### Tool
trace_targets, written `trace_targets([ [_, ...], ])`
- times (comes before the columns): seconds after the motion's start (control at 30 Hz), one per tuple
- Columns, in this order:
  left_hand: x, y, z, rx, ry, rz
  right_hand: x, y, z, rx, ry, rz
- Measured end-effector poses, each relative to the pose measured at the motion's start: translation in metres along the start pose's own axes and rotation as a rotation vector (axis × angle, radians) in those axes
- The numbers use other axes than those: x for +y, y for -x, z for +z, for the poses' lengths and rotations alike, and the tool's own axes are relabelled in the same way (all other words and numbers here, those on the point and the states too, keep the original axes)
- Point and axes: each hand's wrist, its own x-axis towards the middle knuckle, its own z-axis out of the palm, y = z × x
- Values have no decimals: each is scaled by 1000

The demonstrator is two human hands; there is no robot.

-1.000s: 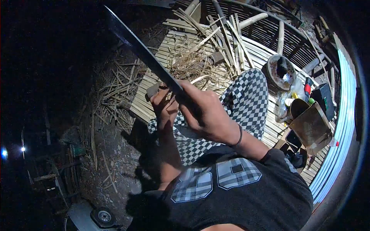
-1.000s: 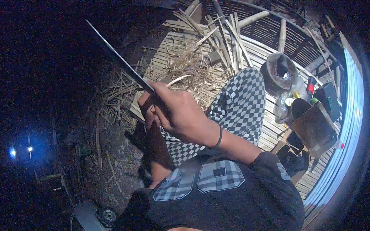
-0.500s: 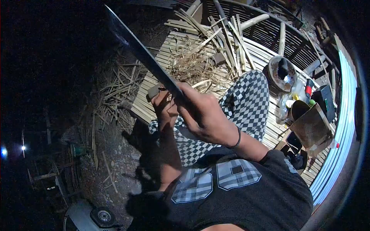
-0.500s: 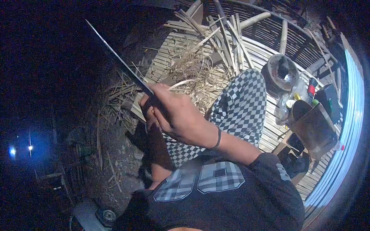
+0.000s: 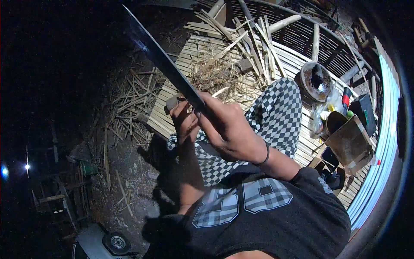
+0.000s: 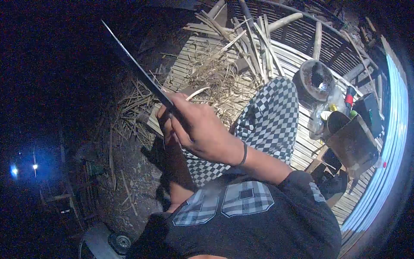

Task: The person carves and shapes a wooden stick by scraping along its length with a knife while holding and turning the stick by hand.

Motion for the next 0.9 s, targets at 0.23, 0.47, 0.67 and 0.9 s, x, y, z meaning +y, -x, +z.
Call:
trace_targets([
  [0.23,2,-2,2,4,-17,9,-2,-1,4,12,-38,29],
  [0.47,9,-4,5,0,6,10,6,6,10,-12,146,22],
  [0.67,56,-21,1,7,31,87,-28,-1,12,-29,32,-54],
  [0.9,77,-41,6,-54,8,250,4,-23,30,-3,34,-73],
])
